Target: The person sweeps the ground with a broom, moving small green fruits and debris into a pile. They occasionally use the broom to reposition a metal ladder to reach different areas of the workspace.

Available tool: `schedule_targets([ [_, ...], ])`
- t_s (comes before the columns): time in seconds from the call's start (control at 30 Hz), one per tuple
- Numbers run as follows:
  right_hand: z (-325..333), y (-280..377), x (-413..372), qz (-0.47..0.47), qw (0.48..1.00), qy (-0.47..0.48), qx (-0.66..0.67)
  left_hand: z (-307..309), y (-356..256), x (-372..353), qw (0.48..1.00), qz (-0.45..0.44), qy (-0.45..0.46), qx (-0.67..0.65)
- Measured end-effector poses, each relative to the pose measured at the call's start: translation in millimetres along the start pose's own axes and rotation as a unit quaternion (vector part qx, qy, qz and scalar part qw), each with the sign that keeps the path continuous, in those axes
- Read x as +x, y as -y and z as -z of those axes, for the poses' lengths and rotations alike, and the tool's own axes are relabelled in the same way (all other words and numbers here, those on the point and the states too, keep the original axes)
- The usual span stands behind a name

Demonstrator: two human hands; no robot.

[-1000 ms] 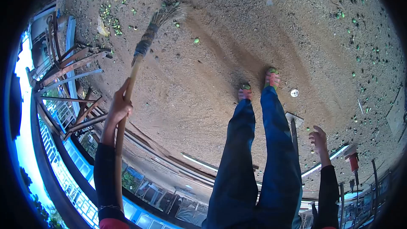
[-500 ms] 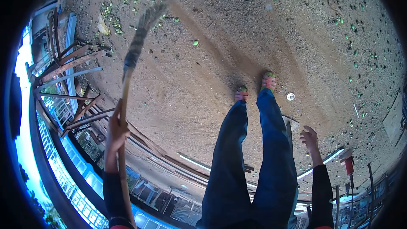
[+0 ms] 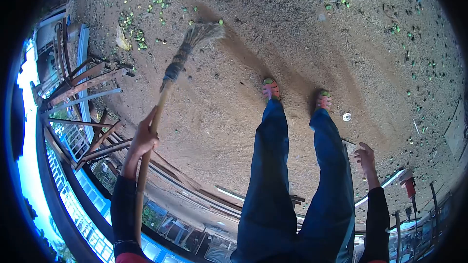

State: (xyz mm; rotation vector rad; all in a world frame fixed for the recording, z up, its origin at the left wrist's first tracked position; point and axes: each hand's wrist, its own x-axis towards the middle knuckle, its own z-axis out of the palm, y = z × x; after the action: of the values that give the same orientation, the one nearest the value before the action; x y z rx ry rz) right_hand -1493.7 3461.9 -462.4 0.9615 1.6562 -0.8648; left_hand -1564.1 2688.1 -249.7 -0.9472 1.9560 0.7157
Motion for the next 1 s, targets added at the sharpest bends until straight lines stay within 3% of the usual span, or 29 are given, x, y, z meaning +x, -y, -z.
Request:
schedule_targets([
  [0.13, -37, 21, -2, 0.025, 0.999, 0.017, 0.016, 84, 34, 126, 0.987, -0.087, -0.133, -0.004],
  [0.2, -58, 45, -12, 0.043, 0.999, 0.03, -0.015, 133, 57, 182, 0.971, -0.106, -0.201, -0.081],
  [0.3, -91, 70, -29, 0.067, 0.997, 0.034, 0.033, 136, 49, 96, 0.969, -0.086, -0.228, -0.036],
  [0.4, -126, 97, -41, 0.044, 0.996, 0.021, 0.08, 105, 64, -26, 0.975, -0.089, -0.131, -0.158],
  [0.5, -160, 82, -26, 0.028, 0.998, 0.05, 0.001, 66, 60, -105, 0.993, 0.047, -0.016, -0.11],
  [0.6, -182, 86, -28, 0.082, 0.994, 0.065, -0.011, 33, 99, -129, 0.996, 0.042, 0.08, -0.02],
  [0.77, -187, 134, -51, 0.053, 0.996, 0.071, 0.025, 15, 134, -118, 0.96, 0.048, 0.228, 0.154],
  [0.87, -172, 122, -39, 0.066, 0.993, 0.084, 0.051, 37, 136, -82, 0.964, 0.024, 0.181, 0.195],
  [0.93, -159, 120, -36, 0.041, 0.998, 0.04, 0.034, 64, 100, -55, 0.957, 0.074, 0.173, 0.221],
  [1.0, -148, 108, -27, 0.044, 0.998, 0.044, 0.008, 84, 110, -37, 0.98, 0.018, 0.098, 0.173],
])
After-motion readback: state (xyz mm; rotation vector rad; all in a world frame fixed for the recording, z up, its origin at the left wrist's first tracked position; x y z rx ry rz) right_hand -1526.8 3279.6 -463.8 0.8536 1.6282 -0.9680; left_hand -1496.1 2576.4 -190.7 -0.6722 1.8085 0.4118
